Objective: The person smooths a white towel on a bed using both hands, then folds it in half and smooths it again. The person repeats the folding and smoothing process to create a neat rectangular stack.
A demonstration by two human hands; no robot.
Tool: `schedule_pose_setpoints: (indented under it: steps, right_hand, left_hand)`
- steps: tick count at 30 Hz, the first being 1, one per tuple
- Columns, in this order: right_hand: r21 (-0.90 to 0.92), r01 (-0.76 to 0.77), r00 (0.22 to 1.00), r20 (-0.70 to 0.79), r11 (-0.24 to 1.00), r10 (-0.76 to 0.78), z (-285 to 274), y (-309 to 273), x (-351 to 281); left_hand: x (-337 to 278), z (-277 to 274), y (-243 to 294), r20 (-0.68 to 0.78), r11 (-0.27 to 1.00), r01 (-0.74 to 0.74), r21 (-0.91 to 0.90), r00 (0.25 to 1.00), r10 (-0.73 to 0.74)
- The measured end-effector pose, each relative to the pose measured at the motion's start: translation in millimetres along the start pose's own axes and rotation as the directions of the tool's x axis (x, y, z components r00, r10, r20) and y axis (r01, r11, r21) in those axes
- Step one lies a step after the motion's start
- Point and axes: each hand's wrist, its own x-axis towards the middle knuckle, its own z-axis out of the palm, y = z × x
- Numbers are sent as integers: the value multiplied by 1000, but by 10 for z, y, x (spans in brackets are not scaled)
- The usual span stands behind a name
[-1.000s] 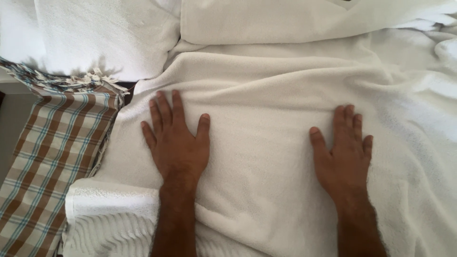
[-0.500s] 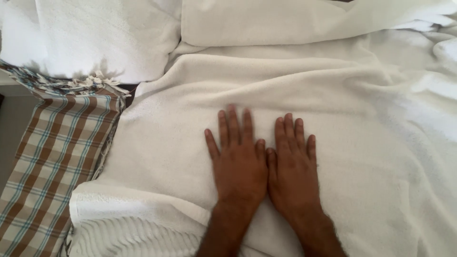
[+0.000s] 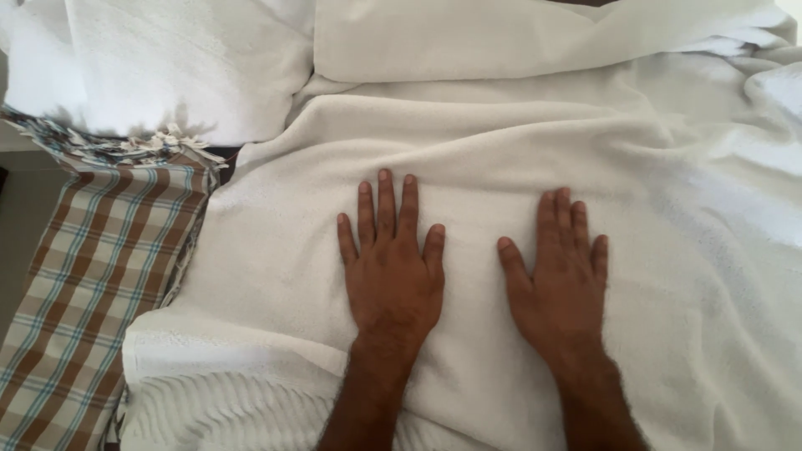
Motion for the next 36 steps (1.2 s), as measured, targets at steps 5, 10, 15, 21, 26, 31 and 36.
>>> schedule_pose_setpoints:
  steps: [5, 10, 15, 21, 26, 31, 36]
  right_hand:
    - [26, -73, 997, 0, 997, 73, -77, 131, 46]
    - [71, -114, 994, 8, 991, 113, -135, 215, 74]
    - [92, -118, 993, 41, 989, 114, -184, 230, 76]
    - [108, -40, 999, -28, 993, 43, -36, 166, 12]
    - [92, 181, 982, -79, 979, -174, 114, -30, -158]
    - [24, 122, 993, -3, 992, -122, -49, 3, -250]
    - [-23, -50, 999, -1, 998, 50, -137, 176, -345]
  left_hand:
    - [55, 15, -48, 26, 1000, 3, 7, 1000, -3]
    - [91, -5, -72, 24, 1000, -8, 18, 1000, 7]
    - [106, -28, -69, 57, 1000, -13, 13, 998, 13]
    - [-31, 70, 139, -14, 995, 75, 70, 997, -74]
    - [-318, 200, 418, 54, 985, -119, 128, 992, 113]
    - [-371, 29, 247, 47, 989, -137, -60, 989, 140]
    - [-283, -95, 45, 67, 999, -38, -33, 997, 41]
